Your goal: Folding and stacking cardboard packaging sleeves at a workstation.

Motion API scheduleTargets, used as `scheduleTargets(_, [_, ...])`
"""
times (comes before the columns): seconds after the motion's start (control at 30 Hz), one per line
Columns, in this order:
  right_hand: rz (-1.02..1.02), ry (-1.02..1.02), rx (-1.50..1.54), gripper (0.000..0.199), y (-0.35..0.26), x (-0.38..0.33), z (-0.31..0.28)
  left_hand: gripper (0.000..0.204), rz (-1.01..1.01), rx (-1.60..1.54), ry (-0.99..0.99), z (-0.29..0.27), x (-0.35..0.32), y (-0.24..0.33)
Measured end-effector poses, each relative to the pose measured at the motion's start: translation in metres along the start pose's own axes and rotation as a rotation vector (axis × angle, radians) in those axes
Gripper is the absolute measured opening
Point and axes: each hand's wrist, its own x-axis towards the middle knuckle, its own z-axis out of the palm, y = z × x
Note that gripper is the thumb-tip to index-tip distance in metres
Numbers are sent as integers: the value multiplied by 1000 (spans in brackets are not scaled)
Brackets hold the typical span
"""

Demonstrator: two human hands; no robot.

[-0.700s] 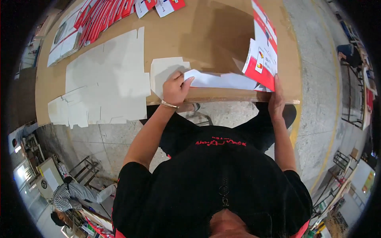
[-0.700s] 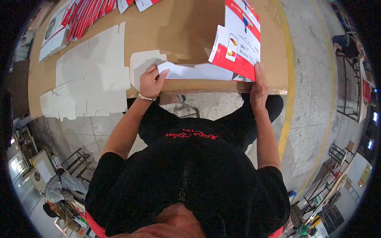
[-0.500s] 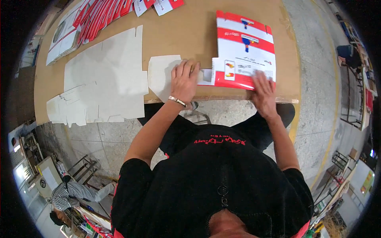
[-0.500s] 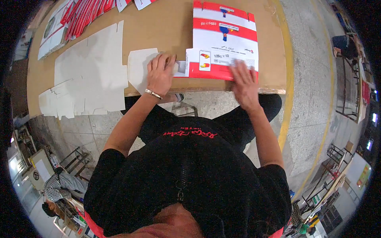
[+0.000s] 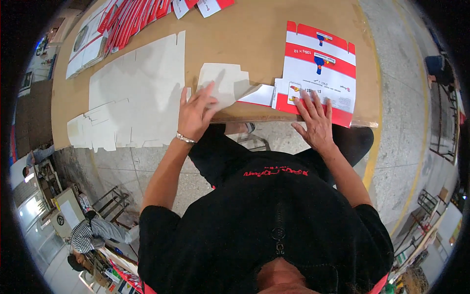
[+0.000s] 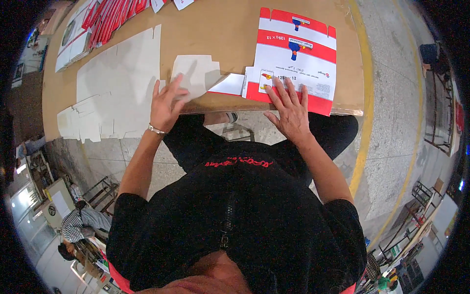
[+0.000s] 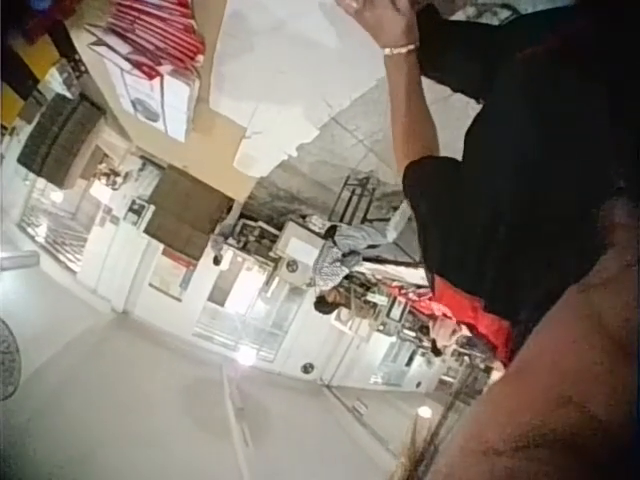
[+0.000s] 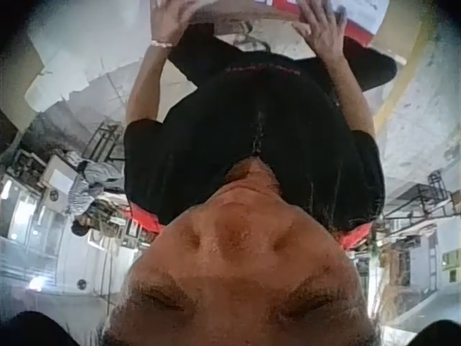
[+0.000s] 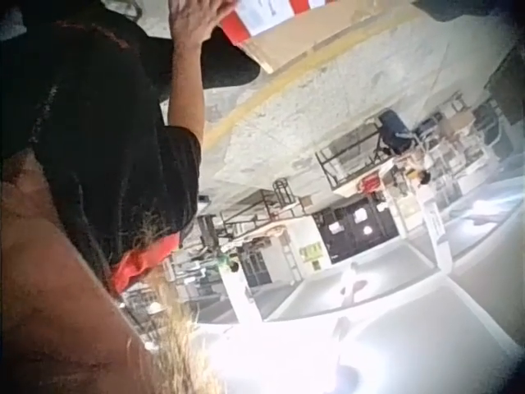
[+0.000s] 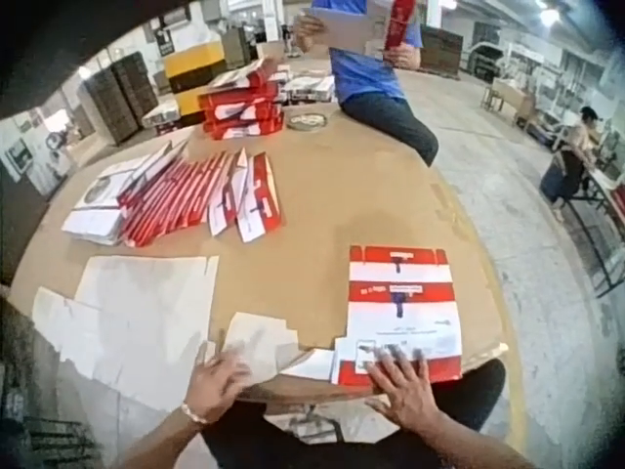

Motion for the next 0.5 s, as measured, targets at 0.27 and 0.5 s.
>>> scheduleTargets(0.27, [43, 13, 24, 73, -2, -1, 0, 64, -460, -1192, 808, 85, 48, 29])
scheduleTargets(0.5, [-61, -36, 17, 66, 12, 0, -8, 17, -269, -607, 673, 100, 63, 37])
